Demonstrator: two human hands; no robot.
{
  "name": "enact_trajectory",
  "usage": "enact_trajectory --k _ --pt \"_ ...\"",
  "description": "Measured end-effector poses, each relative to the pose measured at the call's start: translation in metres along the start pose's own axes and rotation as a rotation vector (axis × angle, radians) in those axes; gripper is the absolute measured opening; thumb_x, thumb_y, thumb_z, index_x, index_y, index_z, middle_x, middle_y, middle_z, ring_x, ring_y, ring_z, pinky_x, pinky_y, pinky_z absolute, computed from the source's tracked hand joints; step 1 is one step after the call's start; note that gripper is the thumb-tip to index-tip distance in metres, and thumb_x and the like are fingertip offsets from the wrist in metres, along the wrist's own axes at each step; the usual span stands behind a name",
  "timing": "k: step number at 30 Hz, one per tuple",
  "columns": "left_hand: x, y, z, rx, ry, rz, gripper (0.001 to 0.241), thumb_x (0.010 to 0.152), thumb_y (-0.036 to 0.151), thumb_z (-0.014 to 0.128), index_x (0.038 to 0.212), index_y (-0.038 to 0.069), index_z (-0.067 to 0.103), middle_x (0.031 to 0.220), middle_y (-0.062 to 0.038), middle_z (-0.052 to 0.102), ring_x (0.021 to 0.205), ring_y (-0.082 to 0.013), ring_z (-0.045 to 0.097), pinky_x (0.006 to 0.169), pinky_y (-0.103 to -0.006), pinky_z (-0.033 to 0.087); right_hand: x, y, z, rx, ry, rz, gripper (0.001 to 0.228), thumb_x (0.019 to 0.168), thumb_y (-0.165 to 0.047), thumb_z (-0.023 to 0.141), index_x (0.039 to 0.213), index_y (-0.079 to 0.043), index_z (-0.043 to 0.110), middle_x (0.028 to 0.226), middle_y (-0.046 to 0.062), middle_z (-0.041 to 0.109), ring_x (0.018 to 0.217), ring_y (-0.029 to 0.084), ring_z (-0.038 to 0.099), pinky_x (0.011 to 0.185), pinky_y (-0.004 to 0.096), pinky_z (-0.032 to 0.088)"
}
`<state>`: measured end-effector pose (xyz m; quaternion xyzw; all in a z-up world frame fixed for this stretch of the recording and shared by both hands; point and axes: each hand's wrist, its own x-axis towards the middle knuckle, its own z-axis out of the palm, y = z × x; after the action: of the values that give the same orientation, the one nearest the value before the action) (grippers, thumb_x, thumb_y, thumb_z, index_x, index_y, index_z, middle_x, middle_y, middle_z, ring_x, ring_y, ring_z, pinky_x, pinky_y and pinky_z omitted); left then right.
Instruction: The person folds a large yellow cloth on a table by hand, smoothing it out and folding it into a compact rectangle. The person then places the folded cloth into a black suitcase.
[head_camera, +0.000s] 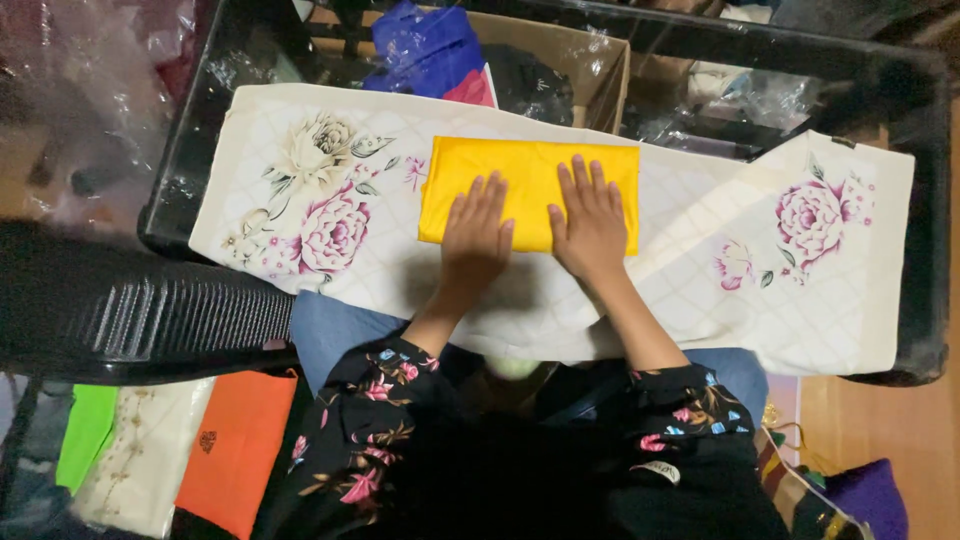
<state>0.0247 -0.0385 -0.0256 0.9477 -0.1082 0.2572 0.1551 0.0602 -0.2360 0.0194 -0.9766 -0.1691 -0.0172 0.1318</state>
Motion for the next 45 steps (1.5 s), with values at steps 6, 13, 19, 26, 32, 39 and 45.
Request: enact_trajectory --k 6,13,19,26,32,39,45 --pt "-0.007 -0.027 0.009 0.149 0.11 -0.075 0.051 0.108 0.029 0.038 0.156 0.013 0.046 0.161 -0.008 0.044 0.148 -0.0272 0.042 0.12 -0.0414 0.03 -0.012 0.046 -0.007 0.182 0.001 0.238 0.058 0.111 -0.037 0.023 0.166 -0.015 0.024 0.172 0.012 0.017 0.157 0.031 0.018 0.124 0.05 0.014" --pt "0.029 -0.003 -0.003 0.239 -0.066 -0.429 0.071 0.089 0.035 0.057 0.152 0.005 0.047 0.162 -0.018 0.039 0.148 -0.0426 0.035 0.12 -0.0574 0.021 -0.01 0.041 -0.01 0.179 -0.058 0.316 0.057 0.111 -0.035 0.024 0.166 -0.02 0.023 0.172 0.012 0.018 0.158 0.027 0.015 0.126 0.049 0.005" --pt "0.052 0.012 0.006 -0.185 -0.435 -0.049 0.07 0.087 0.03 0.06 0.156 0.025 0.048 0.171 -0.005 0.024 0.159 -0.0305 0.015 0.124 -0.0596 -0.001 -0.011 0.038 -0.008 0.148 -0.029 0.303 0.058 0.11 -0.039 0.028 0.164 -0.02 0.027 0.171 0.018 0.018 0.158 0.032 0.011 0.125 0.055 0.003" --pt "0.04 0.011 0.02 -0.131 -0.239 0.004 0.064 0.086 0.027 0.054 0.149 0.034 0.055 0.168 -0.001 0.031 0.157 -0.0277 0.024 0.124 -0.0588 0.012 0.009 -0.003 -0.01 0.148 0.114 0.008 0.06 0.108 -0.039 0.04 0.161 -0.012 0.035 0.169 0.02 0.023 0.157 0.034 0.014 0.124 0.057 0.003" --pt "0.039 0.007 0.027 0.001 -0.154 -0.156 0.068 0.089 0.031 0.052 0.157 0.035 0.043 0.168 -0.001 0.032 0.157 -0.0267 0.027 0.124 -0.0537 0.016 0.015 0.002 -0.003 0.079 -0.025 0.062 0.062 0.108 -0.05 0.03 0.162 -0.021 0.032 0.171 0.01 0.022 0.158 0.028 0.014 0.126 0.05 0.005" --pt "0.037 -0.009 0.012 0.085 -0.185 -0.45 0.057 0.105 0.037 0.042 0.161 0.027 0.035 0.17 -0.003 0.029 0.156 -0.0291 0.025 0.124 -0.0538 0.018 0.01 0.008 -0.006 0.101 -0.012 0.183 0.063 0.107 -0.051 0.032 0.163 -0.021 0.033 0.171 0.01 0.02 0.158 0.03 0.011 0.126 0.052 0.006" --pt "0.029 -0.027 0.012 0.19 -0.22 -0.651 0.056 0.109 0.036 0.031 0.163 0.021 0.026 0.172 -0.011 0.021 0.159 -0.0303 0.013 0.123 -0.0623 0.0 0.009 0.016 -0.008 0.19 -0.014 0.209 0.066 0.106 -0.052 0.039 0.163 -0.02 0.034 0.171 0.011 0.02 0.158 0.032 0.009 0.123 0.061 0.01"
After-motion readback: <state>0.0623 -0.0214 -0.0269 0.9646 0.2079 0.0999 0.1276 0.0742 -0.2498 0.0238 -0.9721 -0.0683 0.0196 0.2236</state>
